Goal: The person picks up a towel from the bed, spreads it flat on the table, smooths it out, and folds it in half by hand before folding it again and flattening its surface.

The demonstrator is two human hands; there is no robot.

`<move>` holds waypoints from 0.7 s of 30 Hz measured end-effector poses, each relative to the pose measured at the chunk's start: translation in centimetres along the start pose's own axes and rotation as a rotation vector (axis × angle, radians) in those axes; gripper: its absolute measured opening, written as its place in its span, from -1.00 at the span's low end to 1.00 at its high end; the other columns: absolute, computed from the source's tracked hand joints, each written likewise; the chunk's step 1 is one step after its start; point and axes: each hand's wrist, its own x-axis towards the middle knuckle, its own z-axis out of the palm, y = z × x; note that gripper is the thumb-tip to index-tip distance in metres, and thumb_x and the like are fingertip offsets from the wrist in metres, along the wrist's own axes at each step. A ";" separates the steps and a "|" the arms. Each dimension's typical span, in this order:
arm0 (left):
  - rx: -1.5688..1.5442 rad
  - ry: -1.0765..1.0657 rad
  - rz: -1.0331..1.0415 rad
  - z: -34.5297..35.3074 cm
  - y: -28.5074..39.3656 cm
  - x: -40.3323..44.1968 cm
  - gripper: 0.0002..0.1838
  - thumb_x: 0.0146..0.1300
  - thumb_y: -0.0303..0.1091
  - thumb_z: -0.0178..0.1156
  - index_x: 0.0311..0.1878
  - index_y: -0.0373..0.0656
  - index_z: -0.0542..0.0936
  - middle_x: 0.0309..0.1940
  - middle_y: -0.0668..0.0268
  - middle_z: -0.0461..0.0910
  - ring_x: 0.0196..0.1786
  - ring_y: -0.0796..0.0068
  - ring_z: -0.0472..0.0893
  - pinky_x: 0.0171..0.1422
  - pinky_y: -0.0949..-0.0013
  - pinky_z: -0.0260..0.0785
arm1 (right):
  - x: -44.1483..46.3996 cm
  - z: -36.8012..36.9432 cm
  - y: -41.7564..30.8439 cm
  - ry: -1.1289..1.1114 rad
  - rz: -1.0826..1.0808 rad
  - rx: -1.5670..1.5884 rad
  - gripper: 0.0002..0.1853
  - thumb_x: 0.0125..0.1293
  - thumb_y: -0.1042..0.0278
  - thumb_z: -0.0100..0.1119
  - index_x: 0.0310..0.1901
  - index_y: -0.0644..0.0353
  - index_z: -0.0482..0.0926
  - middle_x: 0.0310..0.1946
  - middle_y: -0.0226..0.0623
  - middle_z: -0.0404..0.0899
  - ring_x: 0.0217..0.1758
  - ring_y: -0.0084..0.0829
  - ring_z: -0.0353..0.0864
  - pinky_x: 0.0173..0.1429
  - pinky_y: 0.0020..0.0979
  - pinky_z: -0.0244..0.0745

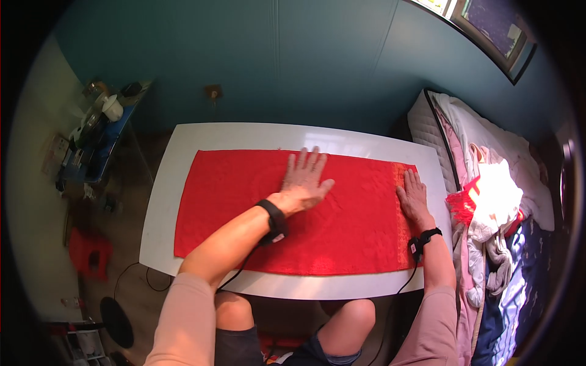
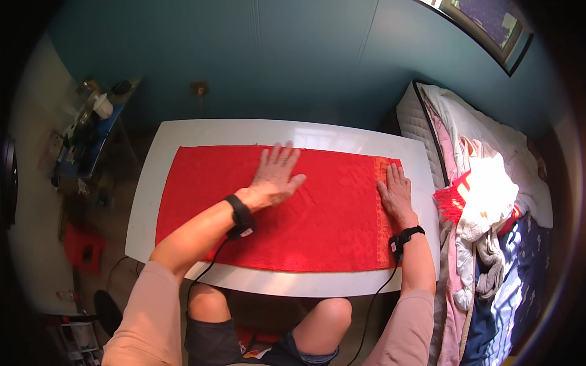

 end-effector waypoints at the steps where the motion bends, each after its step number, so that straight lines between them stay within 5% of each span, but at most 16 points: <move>1: 0.005 0.004 0.030 1.7 1.9 1.2 -0.18 0.47 0.18 -0.14 0.60 -0.20 0.08 0.65 0.03 -0.11 0.67 -0.07 -0.18 0.69 -0.14 -0.40 | 0.2 -0.1 0.0 0.001 0.008 -0.001 -0.26 0.52 -0.11 -0.15 0.57 0.17 0.10 0.63 -0.14 -0.02 0.69 -0.13 -0.14 0.63 0.03 -0.18; 4: 0.113 -0.023 0.195 5.8 4.2 3.2 -0.18 0.47 0.19 -0.15 0.61 -0.16 0.07 0.65 0.05 -0.10 0.68 -0.04 -0.18 0.69 -0.15 -0.41 | 0.1 -0.3 -0.2 -0.005 0.023 -0.009 -0.27 0.52 -0.10 -0.15 0.56 0.17 0.11 0.63 -0.14 -0.02 0.70 -0.14 -0.14 0.64 0.00 -0.19; 8: 0.112 0.005 0.115 6.2 1.8 3.3 -0.21 0.48 0.17 -0.15 0.61 -0.09 0.08 0.65 0.06 -0.09 0.67 -0.05 -0.15 0.69 -0.15 -0.40 | -0.1 0.0 -0.1 0.040 0.011 -0.009 -0.28 0.52 -0.08 -0.13 0.56 0.18 0.14 0.62 -0.14 0.02 0.69 -0.16 -0.10 0.64 -0.02 -0.18; 21: 0.303 0.155 -0.447 -5.9 -28.7 -11.2 -0.29 0.51 0.11 -0.14 0.60 -0.02 0.13 0.62 0.01 -0.02 0.64 -0.15 -0.07 0.66 -0.14 -0.27 | 0.1 -0.3 0.0 0.041 -0.015 -0.019 -0.31 0.54 -0.03 -0.14 0.55 0.19 0.14 0.61 -0.16 0.05 0.68 -0.15 -0.08 0.65 -0.06 -0.19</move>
